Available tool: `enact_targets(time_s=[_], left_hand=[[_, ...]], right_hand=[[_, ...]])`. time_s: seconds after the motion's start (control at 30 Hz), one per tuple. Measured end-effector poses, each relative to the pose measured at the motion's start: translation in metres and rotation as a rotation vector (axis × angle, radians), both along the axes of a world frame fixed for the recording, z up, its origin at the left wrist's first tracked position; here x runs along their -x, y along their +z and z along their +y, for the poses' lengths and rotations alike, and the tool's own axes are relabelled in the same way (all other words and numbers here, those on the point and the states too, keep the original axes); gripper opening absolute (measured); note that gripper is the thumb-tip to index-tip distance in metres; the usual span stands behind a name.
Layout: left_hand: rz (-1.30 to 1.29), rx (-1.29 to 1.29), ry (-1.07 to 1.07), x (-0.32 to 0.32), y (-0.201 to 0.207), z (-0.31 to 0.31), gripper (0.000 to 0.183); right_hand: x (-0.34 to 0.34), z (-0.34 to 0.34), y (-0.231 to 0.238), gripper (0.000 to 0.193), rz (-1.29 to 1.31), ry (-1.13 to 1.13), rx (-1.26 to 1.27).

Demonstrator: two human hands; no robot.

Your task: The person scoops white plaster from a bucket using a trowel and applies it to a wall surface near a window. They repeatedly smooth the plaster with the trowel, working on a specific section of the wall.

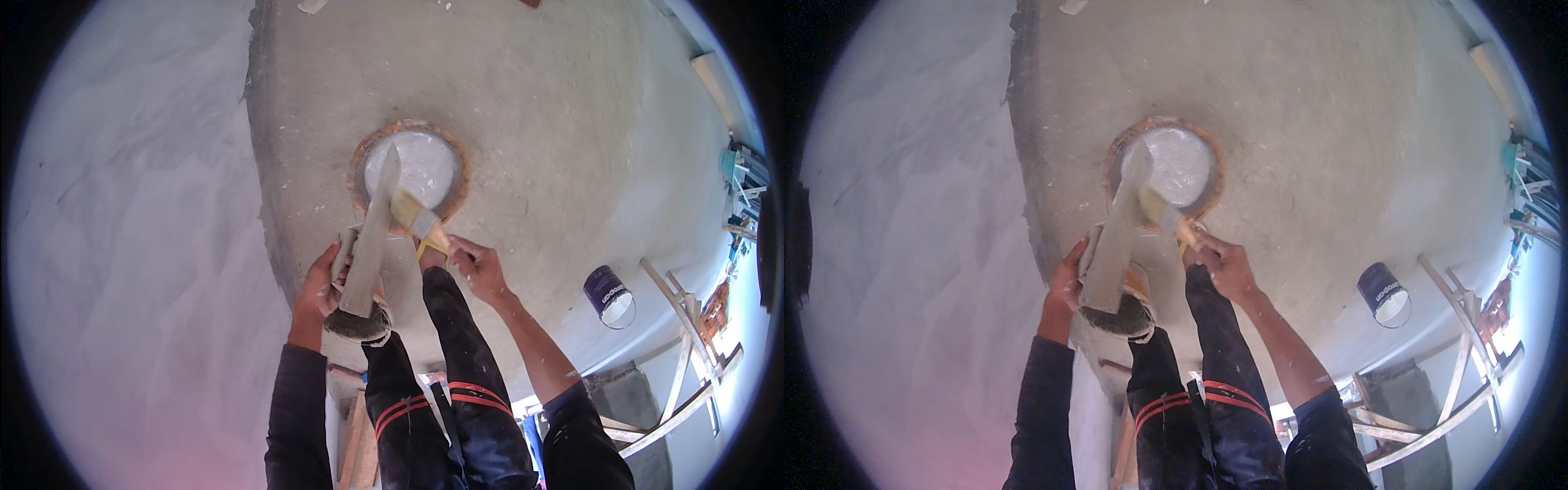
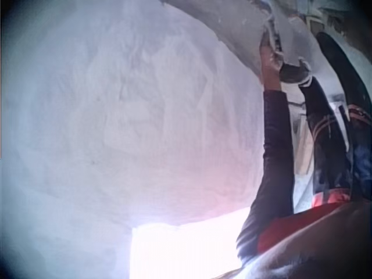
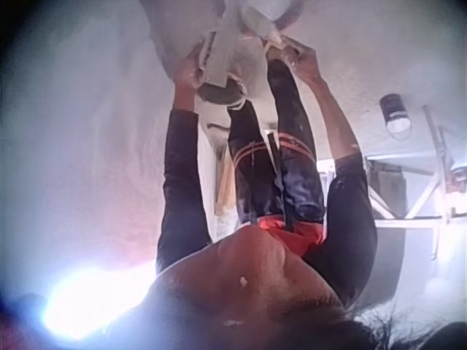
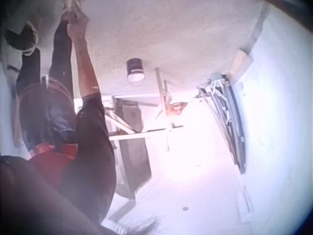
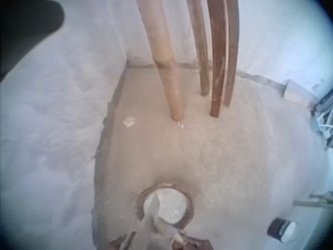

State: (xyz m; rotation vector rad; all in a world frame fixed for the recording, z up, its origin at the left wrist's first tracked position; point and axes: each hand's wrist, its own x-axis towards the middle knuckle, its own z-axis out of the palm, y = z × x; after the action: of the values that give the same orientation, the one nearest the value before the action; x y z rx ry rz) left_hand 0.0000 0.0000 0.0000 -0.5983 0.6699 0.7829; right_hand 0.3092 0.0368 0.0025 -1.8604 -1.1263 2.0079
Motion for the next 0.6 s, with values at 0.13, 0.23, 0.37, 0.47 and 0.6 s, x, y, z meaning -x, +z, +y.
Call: enact_targets(time_s=[0.13, 0.23, 0.37, 0.47, 0.6], left_hand=[[0.401, 0.28, -0.047, -0.039, 0.018, 0.005, 0.041], [0.39, 0.32, -0.087, -0.048, 0.03, -0.003, 0.041], [0.456, 0.21, -0.112, -0.056, 0.039, -0.003, 0.04], [0.395, 0.268, 0.021, -0.051, 0.029, -0.015, 0.039], [0.383, 0.231, 0.019, -0.042, 0.019, -0.035, 0.038]], right_hand=[[0.014, 0.005, -0.004, 0.028, -0.051, 0.162, -0.353], [0.013, 0.029, -0.015, 0.028, -0.233, 0.273, -0.345], [0.02, 0.067, -0.005, 0.028, -0.308, 0.344, -0.193], [0.019, 0.037, 0.01, 0.023, -0.174, 0.409, -0.325], [0.024, 0.027, 0.018, 0.021, -0.191, 0.409, -0.357]])
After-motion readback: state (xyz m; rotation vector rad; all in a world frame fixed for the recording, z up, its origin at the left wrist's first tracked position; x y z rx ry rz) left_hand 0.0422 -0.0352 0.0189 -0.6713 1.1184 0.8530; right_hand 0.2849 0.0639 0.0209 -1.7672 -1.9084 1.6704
